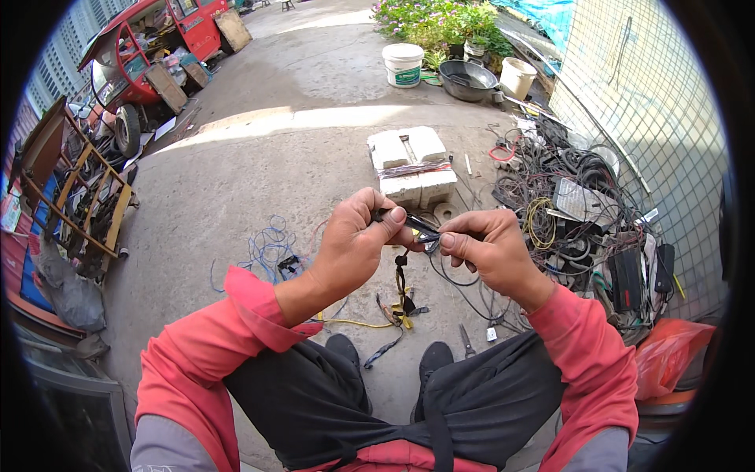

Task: The person sits on the ground and uses pliers and scissors to strip insulation from wires and connect them to a small electronic component. They then stand up and walk to a table to search through a pile of hardware.

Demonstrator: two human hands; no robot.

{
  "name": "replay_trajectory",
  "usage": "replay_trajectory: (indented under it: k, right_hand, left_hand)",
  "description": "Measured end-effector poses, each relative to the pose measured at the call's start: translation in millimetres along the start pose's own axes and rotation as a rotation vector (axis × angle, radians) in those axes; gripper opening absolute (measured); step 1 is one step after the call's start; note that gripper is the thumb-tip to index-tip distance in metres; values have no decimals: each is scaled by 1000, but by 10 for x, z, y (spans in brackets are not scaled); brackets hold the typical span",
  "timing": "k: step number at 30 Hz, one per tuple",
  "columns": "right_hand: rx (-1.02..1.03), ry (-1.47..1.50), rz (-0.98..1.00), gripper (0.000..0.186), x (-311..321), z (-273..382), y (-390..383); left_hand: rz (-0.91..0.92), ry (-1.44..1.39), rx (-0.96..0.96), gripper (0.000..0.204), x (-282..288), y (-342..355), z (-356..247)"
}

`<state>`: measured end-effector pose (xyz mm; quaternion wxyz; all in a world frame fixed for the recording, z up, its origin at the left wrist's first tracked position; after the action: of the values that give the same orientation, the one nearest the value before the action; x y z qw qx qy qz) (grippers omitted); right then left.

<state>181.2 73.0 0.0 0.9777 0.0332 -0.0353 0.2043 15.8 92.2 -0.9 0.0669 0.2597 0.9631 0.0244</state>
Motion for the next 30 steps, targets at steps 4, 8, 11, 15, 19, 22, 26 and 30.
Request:
replay_trajectory:
  k: [4,8,11,15,19,22,26,30]
  right_hand:
    - [68,-91,-52,13,-6,71,-55]
    - [229,-286,-93,10,-39,214,-102]
    - [285,-381,-105,8,-63,290,-100]
    - [255,-466,-91,6,-102,338,-104]
    - [310,-500,-93,5,-125,402,-107]
    - [324,-498,-96,5,-123,429,-120]
    - [317,-515,-84,3,-142,427,-127]
    - [305,-484,-94,4,-123,400,-134]
  left_hand:
    - [-95,-229,152,14,93,-4,107]
    - [-141,-283,260,15,183,-2,269]
    - [-112,-319,326,16,163,-2,385]
    - [-129,-314,361,18,163,-30,391]
    - [-152,-282,418,18,184,-35,412]
    - [-175,-252,448,18,230,-37,472]
    - [-146,-184,551,17,223,-55,597]
    - [-130,-150,583,18,242,-39,638]
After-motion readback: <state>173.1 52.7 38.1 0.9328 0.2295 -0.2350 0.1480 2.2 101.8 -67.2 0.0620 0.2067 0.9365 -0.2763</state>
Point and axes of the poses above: each hand's wrist, its own y-axis towards the middle knuckle, its own x-axis out of the back of the hand, z = x × y, the point moved 9 cm from there along y, towards the middle knuckle, and after that the axes turned 7 degrees about z, right-handed, at the moved point
